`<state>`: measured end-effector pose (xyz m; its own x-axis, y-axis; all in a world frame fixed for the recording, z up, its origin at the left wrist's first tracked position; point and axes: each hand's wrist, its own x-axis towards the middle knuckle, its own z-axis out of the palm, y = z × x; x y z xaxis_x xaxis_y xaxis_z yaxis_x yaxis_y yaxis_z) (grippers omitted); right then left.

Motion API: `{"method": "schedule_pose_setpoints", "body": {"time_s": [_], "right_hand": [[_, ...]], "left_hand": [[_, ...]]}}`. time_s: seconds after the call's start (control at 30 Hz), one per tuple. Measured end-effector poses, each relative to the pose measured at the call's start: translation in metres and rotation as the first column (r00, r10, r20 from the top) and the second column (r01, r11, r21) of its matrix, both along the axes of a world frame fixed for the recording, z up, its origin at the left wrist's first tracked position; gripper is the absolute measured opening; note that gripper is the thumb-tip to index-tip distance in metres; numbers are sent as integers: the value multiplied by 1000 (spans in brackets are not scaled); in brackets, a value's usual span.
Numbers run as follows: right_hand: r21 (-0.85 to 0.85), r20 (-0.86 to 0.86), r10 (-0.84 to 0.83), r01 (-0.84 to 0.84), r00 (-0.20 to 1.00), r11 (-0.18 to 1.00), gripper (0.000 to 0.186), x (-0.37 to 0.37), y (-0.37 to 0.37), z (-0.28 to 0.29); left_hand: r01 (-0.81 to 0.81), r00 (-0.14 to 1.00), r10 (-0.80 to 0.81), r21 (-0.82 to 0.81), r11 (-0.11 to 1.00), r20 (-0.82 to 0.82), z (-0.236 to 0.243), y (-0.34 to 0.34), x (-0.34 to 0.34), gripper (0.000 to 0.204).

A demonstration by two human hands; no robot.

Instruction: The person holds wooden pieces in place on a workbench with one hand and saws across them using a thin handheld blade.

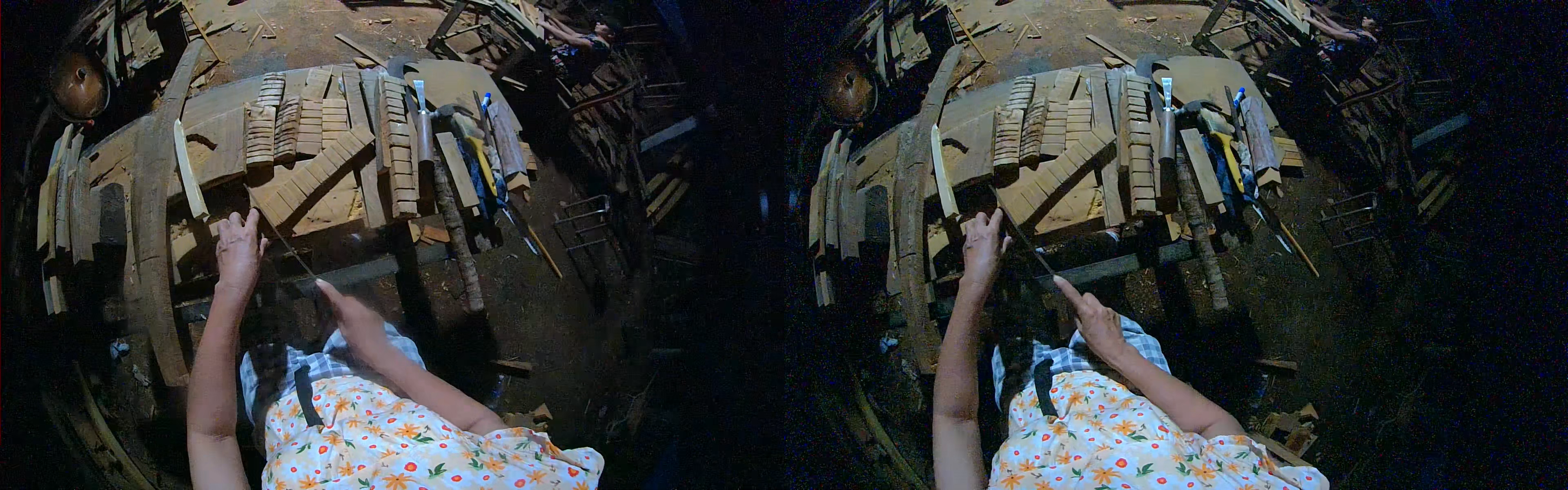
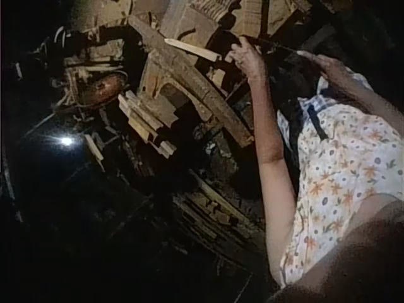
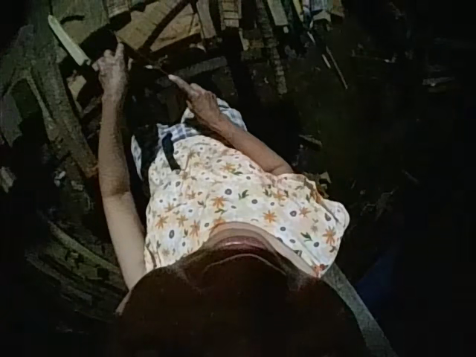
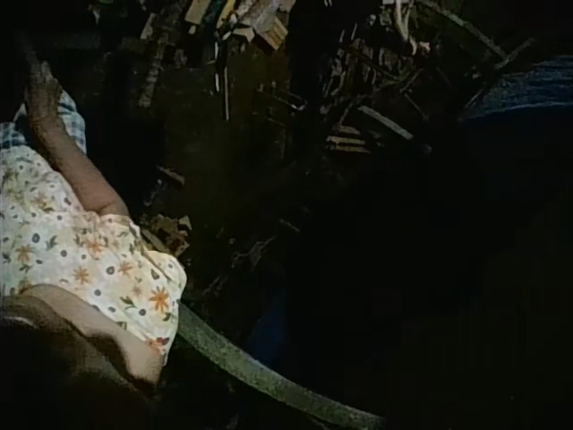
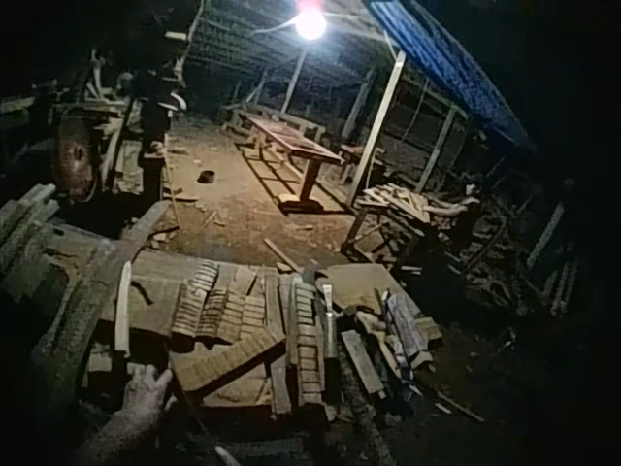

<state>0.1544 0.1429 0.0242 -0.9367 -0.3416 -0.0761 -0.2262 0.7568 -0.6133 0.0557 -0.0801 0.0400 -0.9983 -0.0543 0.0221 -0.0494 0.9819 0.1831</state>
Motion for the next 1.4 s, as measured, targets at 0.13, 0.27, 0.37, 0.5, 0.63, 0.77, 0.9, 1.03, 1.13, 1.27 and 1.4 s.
{"method": "schedule_pose_setpoints", "body": {"time_s": [0.13, 0.27, 0.37, 0.5, 0.63, 0.77, 0.9, 1.03, 1.13, 1.27, 1.4], "right_hand": [[14, 14, 11, -11, 1000, 1000, 84, -1, 0, 6], [-80, -62, -15, 10, 998, 997, 86, -16, -12, -2], [-27, 14, 15, -15, 1000, 1000, 87, -11, -3, -2], [-18, 37, 21, -20, 999, 1000, 87, 6, 8, -5], [-77, 2, 12, -12, 1000, 997, 85, -5, -5, -2], [-111, -20, -23, 21, 1000, 994, 84, -8, -6, -5], [-84, 80, -3, 9, 997, 996, 84, 7, 5, -9], [-129, 5, 9, -8, 1000, 992, 84, -3, 0, 3], [-66, 103, -17, 23, 995, 998, 80, -22, -10, 13], [-71, 156, 9, 2, 988, 997, 78, -15, -7, 16], [-30, 181, 0, 5, 984, 1000, 79, 3, 5, 17]], "left_hand": [[0, 1000, 0, -8, 1000, 2, 3, -1, -1, 49], [1, 1000, -1, -1, 1000, -5, 6, 3, -4, 45], [3, 1000, -3, 27, 1000, 9, 7, 2, -5, 43], [7, 1000, -7, -2, 1000, 4, 3, -1, -1, 44], [8, 1000, -8, -8, 1000, -4, 2, -1, -1, 46], [30, 1000, -29, 15, 999, -9, 1, 0, -1, 49], [-2, 1000, 2, 26, 1000, 14, -1, -4, 2, 49], [61, 986, -44, 104, 993, -160, -4, -9, 1, 43], [35, 997, -29, 90, 995, -65, 6, 4, -4, 44], [-41, 999, 42, 89, 995, -7, 5, 1, -3, 42], [-75, 997, 70, 125, 989, 46, 6, -3, -1, 43]]}}
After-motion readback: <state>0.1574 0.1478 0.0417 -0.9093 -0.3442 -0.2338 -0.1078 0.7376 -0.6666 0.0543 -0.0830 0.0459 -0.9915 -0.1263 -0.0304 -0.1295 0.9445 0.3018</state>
